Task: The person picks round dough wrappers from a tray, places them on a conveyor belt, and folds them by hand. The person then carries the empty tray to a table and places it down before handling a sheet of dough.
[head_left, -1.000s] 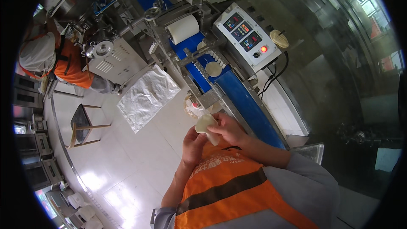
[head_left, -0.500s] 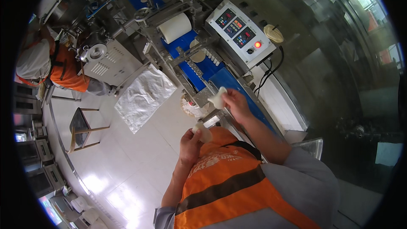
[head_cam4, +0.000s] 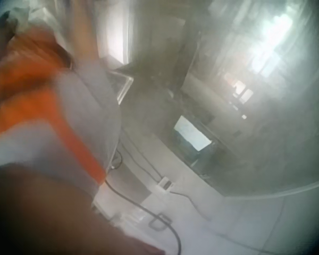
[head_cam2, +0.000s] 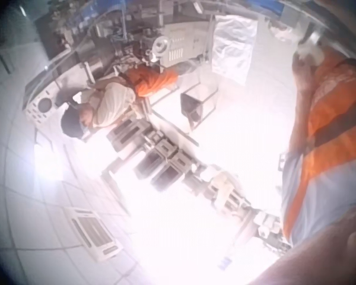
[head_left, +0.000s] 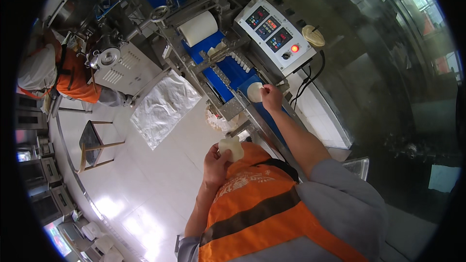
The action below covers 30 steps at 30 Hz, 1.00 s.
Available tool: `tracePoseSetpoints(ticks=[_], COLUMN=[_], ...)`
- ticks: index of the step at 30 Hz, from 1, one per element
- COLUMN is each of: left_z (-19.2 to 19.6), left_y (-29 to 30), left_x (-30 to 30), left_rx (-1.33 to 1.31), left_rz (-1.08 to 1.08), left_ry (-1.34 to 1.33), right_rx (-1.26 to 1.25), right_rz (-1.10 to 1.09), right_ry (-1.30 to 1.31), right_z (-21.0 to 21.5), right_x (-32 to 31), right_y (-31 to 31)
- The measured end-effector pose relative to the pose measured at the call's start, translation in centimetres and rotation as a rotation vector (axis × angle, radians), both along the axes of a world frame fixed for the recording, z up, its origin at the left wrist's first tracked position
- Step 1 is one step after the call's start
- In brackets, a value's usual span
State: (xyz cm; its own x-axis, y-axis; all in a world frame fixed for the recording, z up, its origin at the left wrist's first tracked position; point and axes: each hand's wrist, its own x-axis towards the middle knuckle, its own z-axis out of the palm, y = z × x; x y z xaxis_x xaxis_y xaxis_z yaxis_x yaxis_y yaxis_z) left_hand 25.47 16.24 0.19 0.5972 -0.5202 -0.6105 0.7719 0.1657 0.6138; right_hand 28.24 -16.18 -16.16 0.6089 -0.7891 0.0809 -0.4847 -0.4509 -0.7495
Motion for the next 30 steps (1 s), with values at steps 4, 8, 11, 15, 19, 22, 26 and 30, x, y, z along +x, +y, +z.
tracePoseSetpoints(ticks=[4, 8, 11, 15, 19, 22, 26, 30], left_z=[-0.1, 0.2, 0.3, 0.4, 1.1, 0.7, 0.5, 0.7], left_y=[0.0, -0.2, -0.6, -0.9, -1.4, -1.0, -0.3, 0.0], left_x=[0.2, 0.3, 0.3, 0.5, 0.7, 0.8, 0.9, 1.0], left_rx=[-0.021, -0.07, -0.089, -0.094, -0.085, -0.107, -0.07, -0.009], left_rz=[-0.012, 0.007, -0.007, -0.049, -0.063, -0.07, -0.07, -0.044], left_ry=[-0.017, -0.011, -0.012, -0.02, -0.03, -0.013, -0.028, -0.034], right_rx=[-0.136, 0.136, 0.683, 0.943, 0.864, 0.642, 0.155, -0.173], right_rz=[-0.002, 0.225, 0.637, 0.701, 0.441, 0.18, 0.031, 0.107], right_ry=[-0.084, -0.024, -0.091, -0.059, -0.111, -0.309, 0.028, 0.145], right_z=[2.3, 10.3, 12.2, 12.9, 10.8, 5.0, 2.7, 3.6], right_x=[0.2, -1.5, -4.6, -6.6, -7.2, -8.1, -9.9, -9.5], right_y=[0.8, 6.1, 9.4, 10.4, 7.6, 3.0, -0.3, -0.2])
